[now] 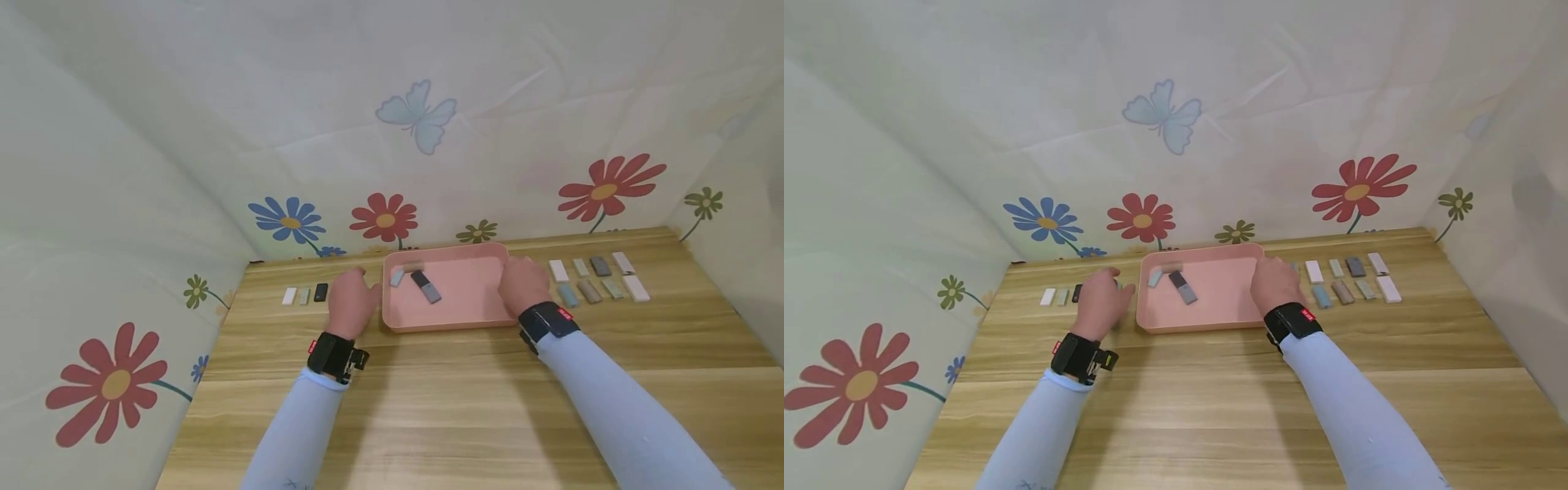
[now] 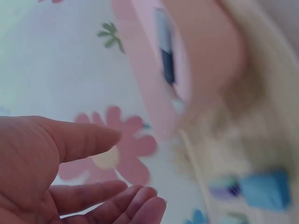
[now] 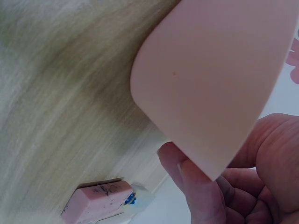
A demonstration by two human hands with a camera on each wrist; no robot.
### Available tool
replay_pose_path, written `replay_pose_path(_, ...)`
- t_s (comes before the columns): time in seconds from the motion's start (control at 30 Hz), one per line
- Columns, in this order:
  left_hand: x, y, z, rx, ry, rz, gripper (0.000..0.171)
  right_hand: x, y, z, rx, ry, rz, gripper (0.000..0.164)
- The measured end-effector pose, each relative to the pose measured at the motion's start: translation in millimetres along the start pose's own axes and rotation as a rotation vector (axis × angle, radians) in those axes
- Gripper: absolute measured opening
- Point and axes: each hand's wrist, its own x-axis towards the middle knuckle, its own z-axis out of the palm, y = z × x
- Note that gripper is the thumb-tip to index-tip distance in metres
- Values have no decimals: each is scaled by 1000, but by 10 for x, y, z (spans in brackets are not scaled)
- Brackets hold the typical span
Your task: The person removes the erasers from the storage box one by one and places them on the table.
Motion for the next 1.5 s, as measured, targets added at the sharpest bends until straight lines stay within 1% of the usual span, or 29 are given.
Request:
replay_pose_path(0.03,12,83,2,-15,-2,-3,42,6,8,5,-2,0,1,23)
replay_pose_path(0.13,50,297,64,-65,-20,-12,43,22,30,27,6,2,2,23)
replay_pose_path(0.27,102,500,247,-139,-63,1,30,34,47,53,16,12,13,23)
replay_pose_path(0.37,133,593,409,-185,-85,19,21,34,45,58,32,21,22,22)
replay_pose_path(0.4,139,620,460,-184,-89,20,20,31,39,52,37,20,23,22)
replay_pose_path(0.43,144,640,509,-173,-85,28,19,27,35,50,39,21,22,22)
replay_pose_path(0.47,146,659,551,-152,-91,30,23,27,30,46,40,21,21,22)
replay_pose_path(0.53,144,689,612,-84,-103,32,29,23,17,41,42,18,22,22)
replay_pose_path(0.67,139,724,718,48,-141,-4,34,28,-2,37,31,4,16,24)
replay_pose_path(0.73,140,735,757,84,-158,-18,37,32,-7,35,31,1,17,24)
replay_pose_path(0.8,143,749,781,111,-180,-18,38,32,-11,31,33,-2,20,24)
replay_pose_path(0.87,149,760,804,152,-187,-6,36,37,-10,25,31,-5,25,24)
replay_pose_path(0.97,151,783,819,214,-197,15,32,37,-3,20,35,-9,32,23)
replay_pose_path(1.07,141,789,813,250,-199,32,25,35,-5,17,28,-10,30,23)
replay_pose_path(1.2,107,793,766,259,-200,60,16,26,-10,16,28,-9,24,23)
replay_pose_path(1.27,88,795,733,270,-209,86,16,16,-9,13,32,-12,23,23)
replay_pose_path(1.37,73,788,699,262,-230,132,17,7,-4,7,44,-18,25,22)
replay_pose_path(1.5,69,747,694,242,-313,205,13,1,-8,-4,51,-24,27,22)
